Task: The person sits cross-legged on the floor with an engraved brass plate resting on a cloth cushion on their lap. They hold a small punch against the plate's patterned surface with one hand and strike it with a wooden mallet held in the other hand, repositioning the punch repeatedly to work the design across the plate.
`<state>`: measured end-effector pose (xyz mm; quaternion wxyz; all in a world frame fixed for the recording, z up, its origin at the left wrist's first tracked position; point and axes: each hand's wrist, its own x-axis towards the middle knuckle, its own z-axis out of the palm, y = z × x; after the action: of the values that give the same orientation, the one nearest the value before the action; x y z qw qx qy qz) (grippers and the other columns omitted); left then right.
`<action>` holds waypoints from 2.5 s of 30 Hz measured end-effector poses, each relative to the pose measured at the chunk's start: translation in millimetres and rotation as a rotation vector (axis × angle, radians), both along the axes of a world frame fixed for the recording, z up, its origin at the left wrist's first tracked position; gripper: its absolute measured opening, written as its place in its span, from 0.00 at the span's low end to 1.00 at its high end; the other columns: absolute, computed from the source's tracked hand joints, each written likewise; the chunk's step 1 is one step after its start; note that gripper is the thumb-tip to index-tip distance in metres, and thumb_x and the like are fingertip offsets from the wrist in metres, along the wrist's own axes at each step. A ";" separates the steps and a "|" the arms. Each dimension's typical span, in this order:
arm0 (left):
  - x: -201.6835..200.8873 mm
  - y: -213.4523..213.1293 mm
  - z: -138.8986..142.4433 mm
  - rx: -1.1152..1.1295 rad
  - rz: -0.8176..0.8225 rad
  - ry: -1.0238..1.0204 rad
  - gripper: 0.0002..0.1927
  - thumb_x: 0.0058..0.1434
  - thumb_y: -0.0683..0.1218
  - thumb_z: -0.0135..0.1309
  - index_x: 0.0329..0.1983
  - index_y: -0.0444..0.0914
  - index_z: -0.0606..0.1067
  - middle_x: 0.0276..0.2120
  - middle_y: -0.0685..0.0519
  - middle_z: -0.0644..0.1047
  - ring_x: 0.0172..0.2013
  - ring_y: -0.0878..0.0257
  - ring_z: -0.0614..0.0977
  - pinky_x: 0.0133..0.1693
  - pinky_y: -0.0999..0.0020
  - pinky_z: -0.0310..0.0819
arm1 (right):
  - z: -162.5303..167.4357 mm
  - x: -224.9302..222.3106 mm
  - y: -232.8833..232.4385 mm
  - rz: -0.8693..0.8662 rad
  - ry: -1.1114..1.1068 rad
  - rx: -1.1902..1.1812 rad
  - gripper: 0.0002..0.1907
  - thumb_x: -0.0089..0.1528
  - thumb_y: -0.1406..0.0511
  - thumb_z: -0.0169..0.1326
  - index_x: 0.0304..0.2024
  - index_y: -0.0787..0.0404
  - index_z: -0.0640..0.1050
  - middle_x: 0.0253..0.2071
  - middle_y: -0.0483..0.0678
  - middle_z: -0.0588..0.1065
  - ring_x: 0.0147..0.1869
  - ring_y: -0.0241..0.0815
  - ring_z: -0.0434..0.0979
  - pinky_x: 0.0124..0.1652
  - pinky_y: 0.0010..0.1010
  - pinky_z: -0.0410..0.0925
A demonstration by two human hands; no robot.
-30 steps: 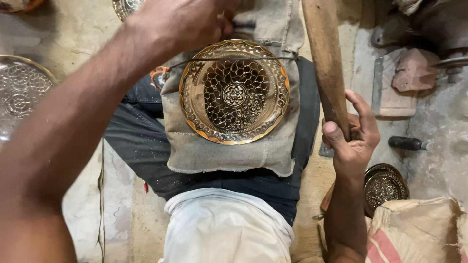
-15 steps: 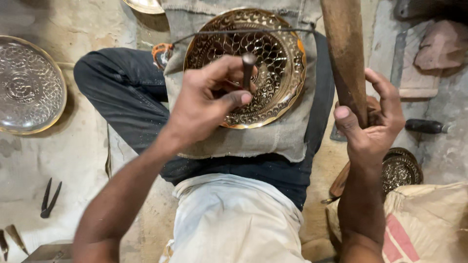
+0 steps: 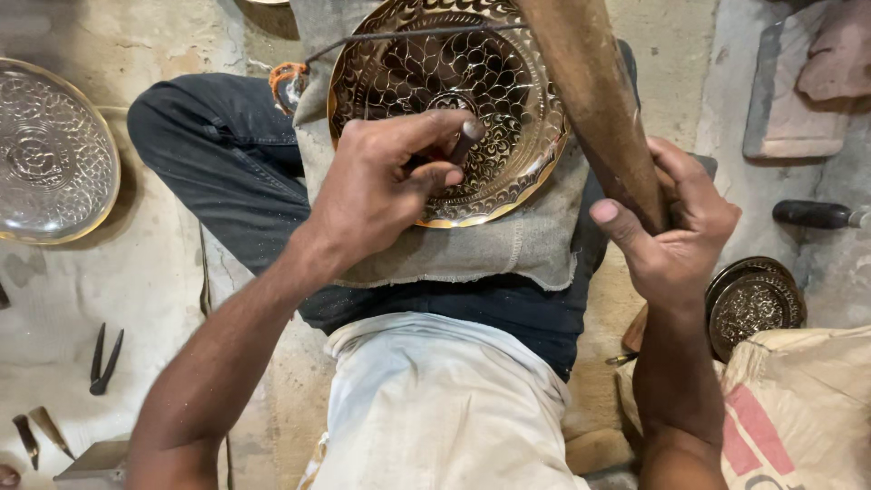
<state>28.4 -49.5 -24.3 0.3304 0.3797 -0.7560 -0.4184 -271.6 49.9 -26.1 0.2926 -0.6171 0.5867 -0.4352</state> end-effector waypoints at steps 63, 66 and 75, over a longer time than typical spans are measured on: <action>-1.0 20.8 1.6 0.165 0.186 0.107 0.22 0.65 0.34 0.60 0.62 0.36 0.73 0.41 0.49 0.84 0.41 0.61 0.88 0.43 0.70 0.86 | 3.2 -2.0 14.6 0.018 0.089 0.068 0.31 0.65 0.64 0.67 0.67 0.66 0.70 0.51 0.55 0.81 0.52 0.36 0.82 0.53 0.23 0.74; -4.1 24.3 -7.6 0.065 0.194 0.045 0.20 0.67 0.33 0.58 0.61 0.36 0.73 0.44 0.48 0.83 0.44 0.62 0.88 0.44 0.72 0.88 | 7.3 -8.8 2.5 0.086 0.214 0.034 0.33 0.65 0.63 0.70 0.68 0.65 0.71 0.46 0.55 0.82 0.44 0.35 0.82 0.45 0.22 0.73; -8.7 35.0 -14.0 0.001 0.295 0.019 0.19 0.63 0.32 0.60 0.56 0.33 0.72 0.42 0.45 0.82 0.42 0.60 0.87 0.42 0.69 0.86 | 36.1 7.6 -61.4 0.298 -0.185 0.045 0.31 0.62 0.58 0.65 0.63 0.58 0.67 0.32 0.44 0.78 0.25 0.22 0.72 0.24 0.17 0.64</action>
<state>19.7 -14.5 -38.2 0.3954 0.4828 -0.6885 -0.3695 -263.9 -11.5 10.0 0.4204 -0.6478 0.4689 -0.4287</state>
